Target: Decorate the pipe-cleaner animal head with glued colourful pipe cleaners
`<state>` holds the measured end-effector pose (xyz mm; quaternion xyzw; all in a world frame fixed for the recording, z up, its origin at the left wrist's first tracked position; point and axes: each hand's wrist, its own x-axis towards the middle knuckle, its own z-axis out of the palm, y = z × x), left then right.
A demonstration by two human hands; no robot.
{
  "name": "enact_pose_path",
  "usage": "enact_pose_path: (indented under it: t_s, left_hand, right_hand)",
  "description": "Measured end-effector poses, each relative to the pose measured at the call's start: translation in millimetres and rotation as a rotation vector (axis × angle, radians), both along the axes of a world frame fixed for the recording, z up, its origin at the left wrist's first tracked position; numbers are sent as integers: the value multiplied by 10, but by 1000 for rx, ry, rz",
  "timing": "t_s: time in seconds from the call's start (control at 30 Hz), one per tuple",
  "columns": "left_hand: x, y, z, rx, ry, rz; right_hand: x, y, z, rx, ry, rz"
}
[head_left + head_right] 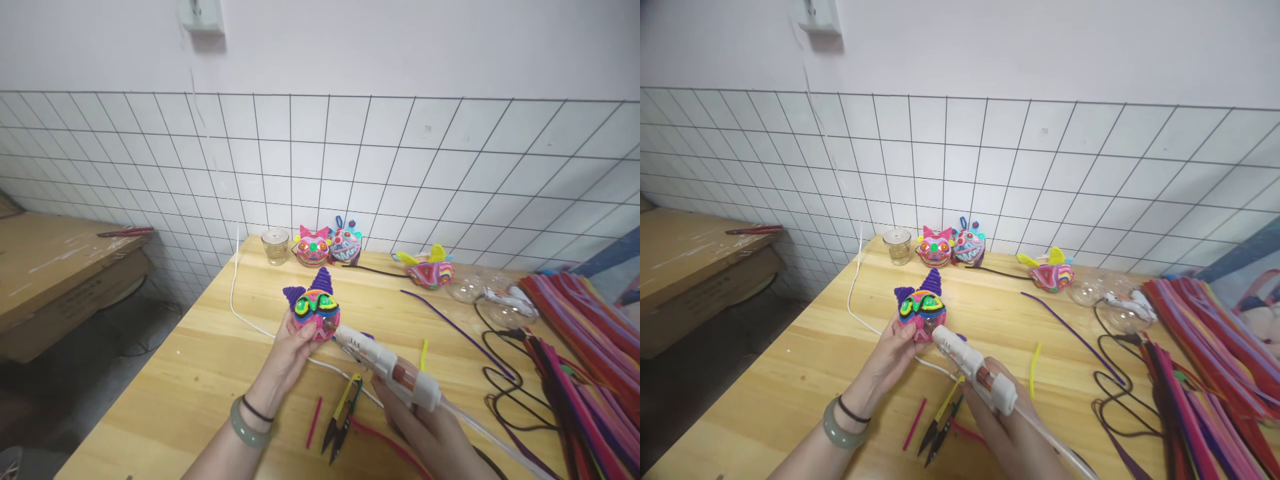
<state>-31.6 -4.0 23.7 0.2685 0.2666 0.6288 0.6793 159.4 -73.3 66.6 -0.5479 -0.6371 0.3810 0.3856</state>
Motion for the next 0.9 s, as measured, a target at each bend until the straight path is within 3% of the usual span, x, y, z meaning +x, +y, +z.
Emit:
enact_pose_path:
  t_s: [0.33,0.9]
  left_hand:
    - [7,20,-20,11,13,-13]
    - [-10,32,-56,17,14,-33]
  right_hand:
    - [8,12,54,27,-27,22]
    - [49,13,-16,-7,-24,35]
